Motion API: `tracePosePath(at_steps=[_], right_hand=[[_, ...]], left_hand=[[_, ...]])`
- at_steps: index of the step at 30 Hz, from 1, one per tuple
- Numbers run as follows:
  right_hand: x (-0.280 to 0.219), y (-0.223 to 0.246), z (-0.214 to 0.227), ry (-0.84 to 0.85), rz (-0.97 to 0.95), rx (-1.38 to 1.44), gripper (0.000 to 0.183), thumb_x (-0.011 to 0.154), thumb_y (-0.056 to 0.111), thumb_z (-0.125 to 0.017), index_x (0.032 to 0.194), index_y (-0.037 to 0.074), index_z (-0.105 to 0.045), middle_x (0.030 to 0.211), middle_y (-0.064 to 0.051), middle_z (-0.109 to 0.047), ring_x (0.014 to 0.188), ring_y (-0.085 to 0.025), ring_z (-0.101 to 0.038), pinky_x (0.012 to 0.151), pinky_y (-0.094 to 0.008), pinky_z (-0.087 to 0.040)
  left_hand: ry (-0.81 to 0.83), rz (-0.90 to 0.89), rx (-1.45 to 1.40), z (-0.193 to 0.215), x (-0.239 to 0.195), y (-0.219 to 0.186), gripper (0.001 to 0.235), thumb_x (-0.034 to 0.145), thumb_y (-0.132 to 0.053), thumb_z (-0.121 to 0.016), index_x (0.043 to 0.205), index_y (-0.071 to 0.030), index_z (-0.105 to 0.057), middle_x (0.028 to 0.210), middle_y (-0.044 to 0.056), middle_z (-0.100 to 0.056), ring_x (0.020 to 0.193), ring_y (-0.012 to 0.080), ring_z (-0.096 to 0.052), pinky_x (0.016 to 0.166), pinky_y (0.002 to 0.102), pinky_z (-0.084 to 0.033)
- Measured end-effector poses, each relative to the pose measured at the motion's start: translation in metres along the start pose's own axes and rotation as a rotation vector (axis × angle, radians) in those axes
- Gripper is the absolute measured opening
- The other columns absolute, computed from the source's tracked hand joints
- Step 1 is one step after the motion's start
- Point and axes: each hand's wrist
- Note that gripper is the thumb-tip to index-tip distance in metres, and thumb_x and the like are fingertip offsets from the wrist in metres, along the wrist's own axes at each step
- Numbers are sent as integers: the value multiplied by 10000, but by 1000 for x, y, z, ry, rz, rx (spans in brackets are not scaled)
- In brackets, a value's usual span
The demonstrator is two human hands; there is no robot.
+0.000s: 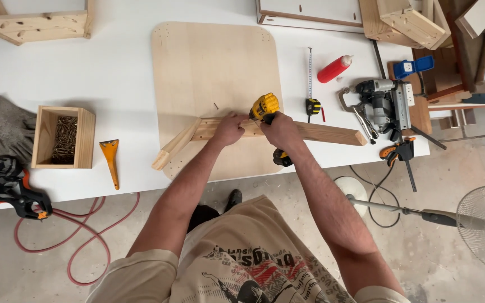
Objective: Assembling a wooden furniture piece by measuring, marking, applying glue, and securing parts with a power drill.
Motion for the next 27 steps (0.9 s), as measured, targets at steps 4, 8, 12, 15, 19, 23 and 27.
tracePosePath(at_steps=[4,8,12,15,19,23,27], right_hand=[[10,-1,-6,1,-38,24,360,931,326,-650,1083,0,-644,808,-153,-712,659,-252,-744,566,-368,-589],[11,3,-3,59,-104,54,364,935,336,-602,1065,-4,-623,657,-91,-658,526,-190,-684,520,-332,-552],[14,8,-4,70,-121,89,319,958,294,-587,1036,-13,-627,603,-92,-652,460,-175,-651,489,-308,-528],[22,9,-7,85,-202,101,359,917,346,-609,1031,6,-626,579,-77,-651,447,-175,-656,455,-299,-513],[15,24,0,106,-329,88,353,886,346,-635,957,2,-677,609,-98,-681,492,-196,-680,502,-306,-530],[17,26,-2,86,-362,53,324,841,354,-646,793,37,-692,552,-67,-662,440,-179,-657,460,-280,-504],[10,40,-3,31,-361,19,299,853,307,-610,745,40,-685,519,-58,-635,412,-174,-631,449,-278,-486]], left_hand=[[51,17,44,1,1,-2,542,876,-180,-554,1397,-300,-643,979,44,-520,998,288,-666,924,439,-568],[60,4,102,-8,9,7,577,857,-238,-566,1424,-331,-610,1067,101,-590,1096,372,-667,985,474,-550],[55,-1,193,-26,19,28,569,853,-294,-580,1420,-334,-611,1159,128,-633,1151,387,-656,1029,464,-522],[31,-6,215,-14,8,8,583,837,-323,-627,1418,-279,-624,1178,127,-626,1153,379,-645,1029,453,-515],[-13,-64,339,23,-30,-32,663,799,-406,-751,1408,-174,-631,1225,123,-570,1218,323,-528,1119,432,-401],[-67,-147,398,28,-33,-19,768,804,-552,-780,1407,-109,-610,1323,87,-534,1276,257,-456,1097,403,-324],[-169,-217,434,29,-39,-13,802,786,-591,-796,1412,-130,-602,1304,76,-582,1241,241,-527,1070,398,-357]])
Point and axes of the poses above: each hand's wrist, its own x-axis towards the middle knuckle, its own z-axis out of the back of the hand, y = z × x
